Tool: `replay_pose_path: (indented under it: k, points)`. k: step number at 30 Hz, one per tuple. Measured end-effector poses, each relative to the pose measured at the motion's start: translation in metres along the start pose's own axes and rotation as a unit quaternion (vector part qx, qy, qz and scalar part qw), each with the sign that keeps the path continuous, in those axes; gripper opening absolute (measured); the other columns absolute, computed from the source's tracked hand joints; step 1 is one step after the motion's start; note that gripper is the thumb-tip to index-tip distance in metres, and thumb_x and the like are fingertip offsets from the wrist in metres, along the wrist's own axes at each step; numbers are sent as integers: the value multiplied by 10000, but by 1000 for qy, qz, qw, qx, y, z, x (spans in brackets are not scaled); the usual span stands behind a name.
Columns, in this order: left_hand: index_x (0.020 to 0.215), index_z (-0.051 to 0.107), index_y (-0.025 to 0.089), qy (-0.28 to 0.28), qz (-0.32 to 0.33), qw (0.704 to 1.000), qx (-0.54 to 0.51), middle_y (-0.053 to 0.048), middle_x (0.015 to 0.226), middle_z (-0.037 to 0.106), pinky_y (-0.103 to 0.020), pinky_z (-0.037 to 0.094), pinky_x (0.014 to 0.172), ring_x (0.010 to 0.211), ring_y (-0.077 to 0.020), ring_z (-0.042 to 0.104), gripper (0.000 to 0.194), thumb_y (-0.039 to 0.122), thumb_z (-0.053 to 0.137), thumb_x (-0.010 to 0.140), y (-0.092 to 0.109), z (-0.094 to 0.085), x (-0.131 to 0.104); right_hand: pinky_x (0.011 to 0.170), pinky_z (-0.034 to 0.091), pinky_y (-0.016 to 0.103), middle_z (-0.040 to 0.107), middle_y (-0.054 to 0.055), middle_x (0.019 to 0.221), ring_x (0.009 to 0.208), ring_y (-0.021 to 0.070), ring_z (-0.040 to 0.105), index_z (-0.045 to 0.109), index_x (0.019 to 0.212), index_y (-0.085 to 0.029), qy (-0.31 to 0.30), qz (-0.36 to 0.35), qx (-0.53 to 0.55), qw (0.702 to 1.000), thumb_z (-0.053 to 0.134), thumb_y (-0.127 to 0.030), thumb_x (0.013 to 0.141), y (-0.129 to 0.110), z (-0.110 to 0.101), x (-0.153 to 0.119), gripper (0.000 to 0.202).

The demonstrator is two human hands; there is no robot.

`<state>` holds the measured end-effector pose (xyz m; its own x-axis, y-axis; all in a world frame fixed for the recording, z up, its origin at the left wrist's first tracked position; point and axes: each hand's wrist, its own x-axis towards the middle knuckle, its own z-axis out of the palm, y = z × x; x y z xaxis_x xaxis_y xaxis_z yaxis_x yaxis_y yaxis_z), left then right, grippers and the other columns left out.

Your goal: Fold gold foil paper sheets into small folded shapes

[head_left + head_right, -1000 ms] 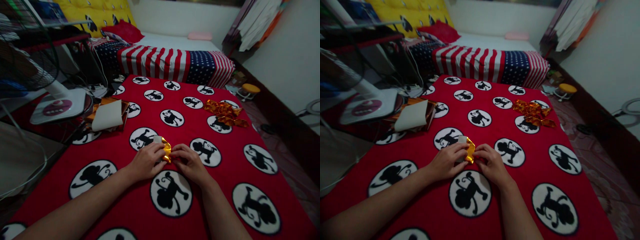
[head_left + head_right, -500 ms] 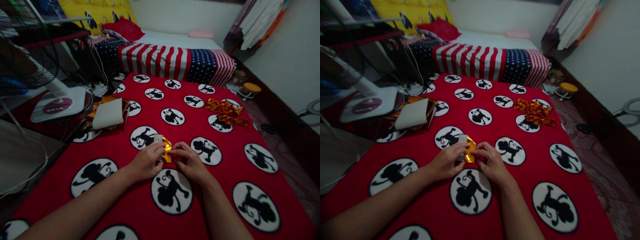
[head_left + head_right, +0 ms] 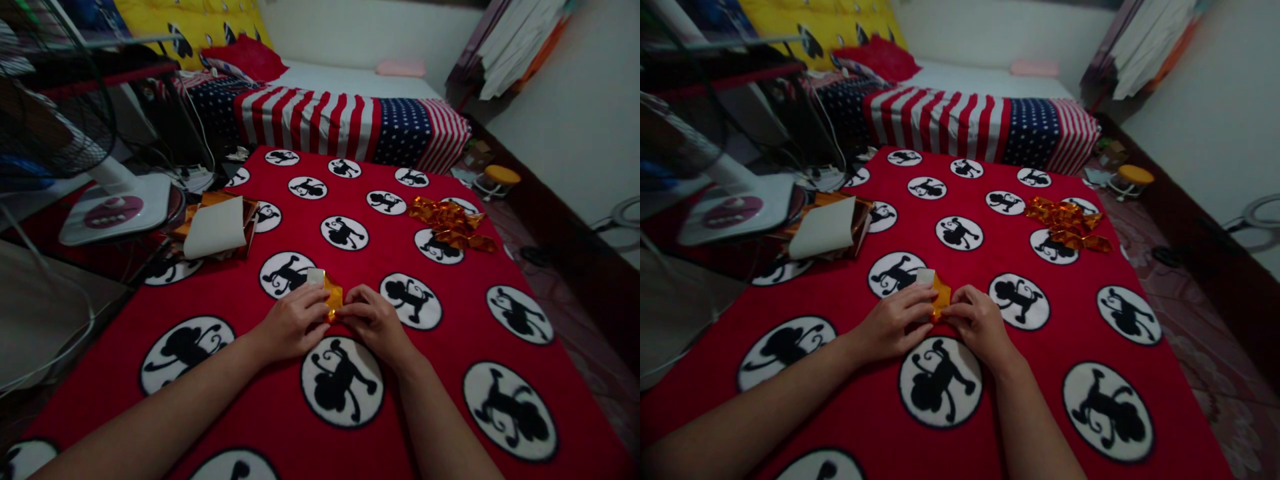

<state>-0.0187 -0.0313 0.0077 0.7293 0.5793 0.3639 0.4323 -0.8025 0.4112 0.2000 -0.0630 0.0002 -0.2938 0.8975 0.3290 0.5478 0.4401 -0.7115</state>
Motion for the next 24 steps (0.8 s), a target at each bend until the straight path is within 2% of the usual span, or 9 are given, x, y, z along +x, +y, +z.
replay_pose_path:
  k: [3,8,15,19,24]
  points:
    - [1037,638,198,5,-10,1000,9,-104,1238,616,-489,378,1090,1210,-266,533,242,323,633,830,0,1,0,686,457,282,590,35,867,791,157,561,751,901,-254,-7,1,-18,1000,667,-179,840,1,0,1,128]
    - [939,673,189,26,-35,999,-5,-102,1086,658,-416,489,912,1050,-245,582,218,377,643,832,4,2,4,671,447,274,603,29,828,774,158,566,750,898,-257,-12,26,-29,999,673,-178,835,-1,2,5,127]
    - [792,726,206,55,-82,993,-67,-62,1024,680,-366,490,856,979,-199,589,152,302,626,856,3,3,6,605,416,255,608,8,747,672,143,549,698,799,-214,31,98,-6,995,724,-181,780,-6,5,9,47]
    - [717,720,209,71,-126,985,-97,-50,999,688,-374,495,843,951,-197,599,115,245,668,813,1,6,7,580,398,253,611,11,741,657,140,549,699,774,-214,15,111,4,994,689,-172,800,-9,4,10,50]
    - [697,710,202,91,-143,978,-123,-54,974,701,-378,505,836,926,-196,616,101,190,668,788,1,8,8,562,370,248,615,-2,729,663,141,556,657,727,-213,23,128,-50,990,685,-174,780,-11,6,13,72]
